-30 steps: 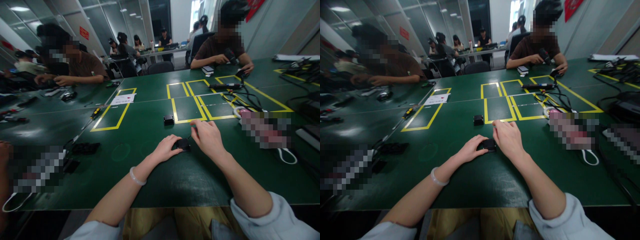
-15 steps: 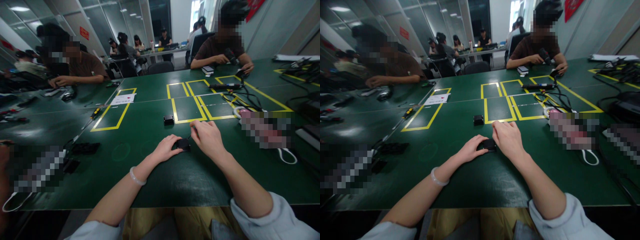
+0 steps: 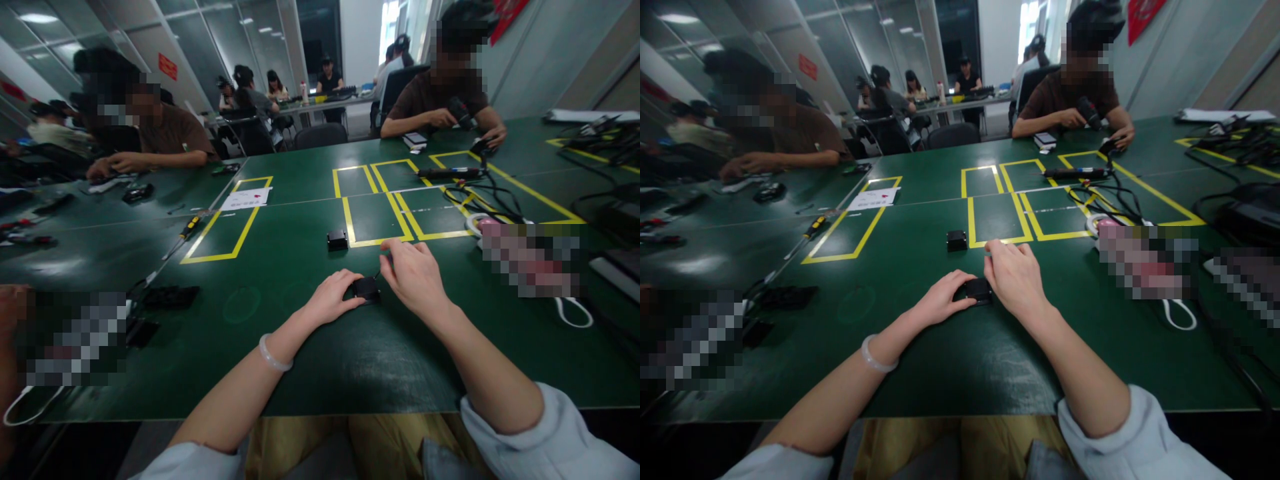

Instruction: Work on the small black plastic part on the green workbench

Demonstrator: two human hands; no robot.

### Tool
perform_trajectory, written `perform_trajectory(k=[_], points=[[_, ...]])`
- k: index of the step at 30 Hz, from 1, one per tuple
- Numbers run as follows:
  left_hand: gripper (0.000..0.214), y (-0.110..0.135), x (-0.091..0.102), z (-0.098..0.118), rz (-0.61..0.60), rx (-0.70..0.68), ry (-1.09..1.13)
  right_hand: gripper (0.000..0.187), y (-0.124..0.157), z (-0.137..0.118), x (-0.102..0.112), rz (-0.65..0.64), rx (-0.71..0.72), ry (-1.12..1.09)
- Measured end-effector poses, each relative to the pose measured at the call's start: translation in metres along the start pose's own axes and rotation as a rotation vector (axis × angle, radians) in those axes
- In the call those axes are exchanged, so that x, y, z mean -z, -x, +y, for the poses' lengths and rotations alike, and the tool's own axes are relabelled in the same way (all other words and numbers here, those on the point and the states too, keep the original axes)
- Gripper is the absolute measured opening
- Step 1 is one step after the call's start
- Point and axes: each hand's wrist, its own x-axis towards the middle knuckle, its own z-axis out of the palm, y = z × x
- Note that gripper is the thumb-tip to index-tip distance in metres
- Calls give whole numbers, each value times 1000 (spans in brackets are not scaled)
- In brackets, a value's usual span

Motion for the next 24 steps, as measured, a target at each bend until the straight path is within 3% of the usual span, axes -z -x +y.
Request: perform_trajectory(k=[5, 13, 24], points=[[40, 0, -1, 0, -2, 10, -4, 27, 0, 2, 2, -28, -4, -20], [39, 0, 0, 1, -2, 8, -15, 20, 0, 0, -1, 9, -10, -43], [39, 0, 0, 0, 1, 3, -11, 21, 0, 0, 1, -48, 16, -38]])
